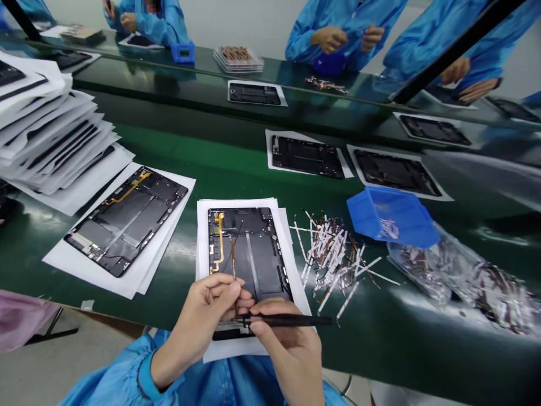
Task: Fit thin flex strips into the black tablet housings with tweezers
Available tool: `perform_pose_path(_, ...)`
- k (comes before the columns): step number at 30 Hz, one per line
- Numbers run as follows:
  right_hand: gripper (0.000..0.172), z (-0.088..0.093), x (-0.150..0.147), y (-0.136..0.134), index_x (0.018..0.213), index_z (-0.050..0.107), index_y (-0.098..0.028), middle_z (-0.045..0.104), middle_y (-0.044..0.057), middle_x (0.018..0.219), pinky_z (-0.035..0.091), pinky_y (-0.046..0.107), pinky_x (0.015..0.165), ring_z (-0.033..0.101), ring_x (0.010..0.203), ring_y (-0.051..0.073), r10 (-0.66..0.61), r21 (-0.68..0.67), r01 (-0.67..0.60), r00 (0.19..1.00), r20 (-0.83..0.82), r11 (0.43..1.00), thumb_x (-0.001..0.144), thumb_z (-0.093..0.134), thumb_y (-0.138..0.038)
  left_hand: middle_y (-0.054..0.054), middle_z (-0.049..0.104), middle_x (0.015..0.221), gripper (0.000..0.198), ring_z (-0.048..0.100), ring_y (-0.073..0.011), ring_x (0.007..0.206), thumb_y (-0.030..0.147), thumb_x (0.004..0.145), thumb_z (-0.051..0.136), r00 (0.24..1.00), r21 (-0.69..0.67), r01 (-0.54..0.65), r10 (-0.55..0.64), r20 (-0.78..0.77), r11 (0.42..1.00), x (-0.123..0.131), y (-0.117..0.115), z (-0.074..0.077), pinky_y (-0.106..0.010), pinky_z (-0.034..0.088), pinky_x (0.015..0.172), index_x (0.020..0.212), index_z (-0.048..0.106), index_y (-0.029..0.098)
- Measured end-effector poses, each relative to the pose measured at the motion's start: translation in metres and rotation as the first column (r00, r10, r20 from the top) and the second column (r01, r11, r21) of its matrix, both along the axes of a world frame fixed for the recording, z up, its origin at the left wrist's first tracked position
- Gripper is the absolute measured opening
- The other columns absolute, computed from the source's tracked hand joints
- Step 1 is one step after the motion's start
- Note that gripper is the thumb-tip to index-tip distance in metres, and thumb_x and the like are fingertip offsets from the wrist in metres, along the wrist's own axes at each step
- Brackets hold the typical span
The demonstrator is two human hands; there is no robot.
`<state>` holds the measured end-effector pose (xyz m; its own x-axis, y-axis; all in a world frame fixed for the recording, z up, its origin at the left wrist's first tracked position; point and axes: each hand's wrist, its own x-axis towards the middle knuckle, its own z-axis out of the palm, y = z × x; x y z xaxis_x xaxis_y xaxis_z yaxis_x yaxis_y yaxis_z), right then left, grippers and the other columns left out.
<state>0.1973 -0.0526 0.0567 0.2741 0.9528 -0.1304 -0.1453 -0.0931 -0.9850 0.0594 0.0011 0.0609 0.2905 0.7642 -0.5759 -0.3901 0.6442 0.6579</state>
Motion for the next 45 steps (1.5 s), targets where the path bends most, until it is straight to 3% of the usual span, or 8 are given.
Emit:
perform_pose_path(6,0.011,-0.002,-0.006,0.001,0.079,0.074,-0.023,0.073,0.002,0.076,0.061,0.028,0.068,0.072,0.071,0.019,-0.038,-0.092,0.038,0.999,-0.005,0.995,0.074,0.083,-0.028,-0.006,0.078,0.08,0.036,0.075,-0.0167,0.074,0.047,0.074,0.083,0.999,0.022,0.04,-0.04,0.019,0.999,-0.002,0.0,-0.003,-0.026,0.062,0.073,0.089,0.074,0.015)
perform_pose_path(10,0.014,-0.01,-0.005,0.001,0.08,0.074,-0.021,0.075,0.003,0.075,0.06,0.025,0.059,0.072,0.067,0.019,-0.09,-0.082,0.087,0.995,-0.032,0.993,0.074,0.083,-0.029,-0.008,0.079,0.089,0.033,0.077,-0.0224,0.08,0.048,0.082,0.075,0.974,0.254,0.103,-0.047,-0.22,0.962,-0.012,-0.007,-0.004,-0.031,0.064,0.074,0.098,0.077,0.02)
perform_pose_path(14,0.016,-0.018,-0.006,0.002,0.083,0.073,-0.021,0.076,0.004,0.076,0.061,0.025,0.063,0.075,0.071,0.019,-0.142,-0.072,0.135,0.984,-0.104,0.988,0.074,0.083,-0.029,-0.004,0.08,0.091,0.02,0.078,-0.0245,0.082,0.025,0.075,0.083,0.79,0.623,0.316,0.165,-0.59,0.715,-0.028,-0.019,-0.011,-0.029,0.064,0.075,0.095,0.081,0.027)
perform_pose_path(19,0.014,-0.017,-0.012,0.005,0.083,0.074,-0.022,0.077,0.002,0.075,0.063,0.024,0.065,0.076,0.07,0.018,-0.144,-0.065,0.135,0.977,-0.159,0.989,0.073,0.084,-0.026,-0.001,0.079,0.103,0.05,0.078,-0.0205,0.087,0.002,0.081,0.072,0.742,0.797,0.516,0.3,-0.599,0.314,-0.041,-0.025,-0.022,-0.026,0.063,0.083,0.124,0.07,0.029)
perform_pose_path(23,0.012,-0.015,-0.018,0.006,0.08,0.075,-0.023,0.078,0.001,0.075,0.062,0.022,0.064,0.075,0.068,0.017,-0.154,-0.053,0.147,0.974,-0.164,0.988,0.072,0.084,-0.022,-0.004,0.076,0.114,0.068,0.075,-0.0218,0.1,-0.002,0.083,0.069,0.737,0.796,0.572,0.299,-0.605,0.199,-0.047,-0.024,-0.031,-0.029,0.061,0.092,0.142,0.054,0.027)
perform_pose_path(33,0.012,-0.018,-0.033,0.01,0.082,0.074,-0.023,0.078,0.001,0.075,0.062,0.022,0.062,0.075,0.067,0.016,-0.185,-0.067,0.177,0.974,-0.131,0.982,0.074,0.084,-0.021,-0.004,0.075,0.116,0.07,0.075,-0.0221,0.101,-0.003,0.084,0.066,0.74,0.791,0.562,0.282,-0.611,0.242,-0.058,-0.022,-0.039,-0.03,0.06,0.092,0.145,0.05,0.028)
perform_pose_path(39,0.013,-0.012,-0.038,0.019,0.078,0.071,-0.022,0.075,-0.001,0.07,0.061,0.022,0.058,0.073,0.061,0.016,-0.208,-0.056,0.205,0.976,-0.059,0.977,0.074,0.083,-0.023,-0.004,0.076,0.113,0.049,0.074,-0.0211,0.101,0.008,0.087,0.069,0.727,0.771,0.579,0.258,-0.636,0.266,-0.065,-0.013,-0.038,-0.029,0.06,0.093,0.133,0.061,0.024)
perform_pose_path(45,0.011,-0.01,-0.042,0.032,0.073,0.069,-0.021,0.07,-0.001,0.067,0.059,0.021,0.056,0.07,0.059,0.014,-0.242,-0.045,0.252,0.956,0.167,0.967,0.076,0.079,-0.019,-0.008,0.054,0.135,0.011,0.053,-0.022,0.13,0.016,0.094,0.058,0.521,0.576,0.63,0.266,-0.811,0.52,-0.076,-0.009,-0.038,-0.039,0.051,0.104,0.101,0.061,0.024)
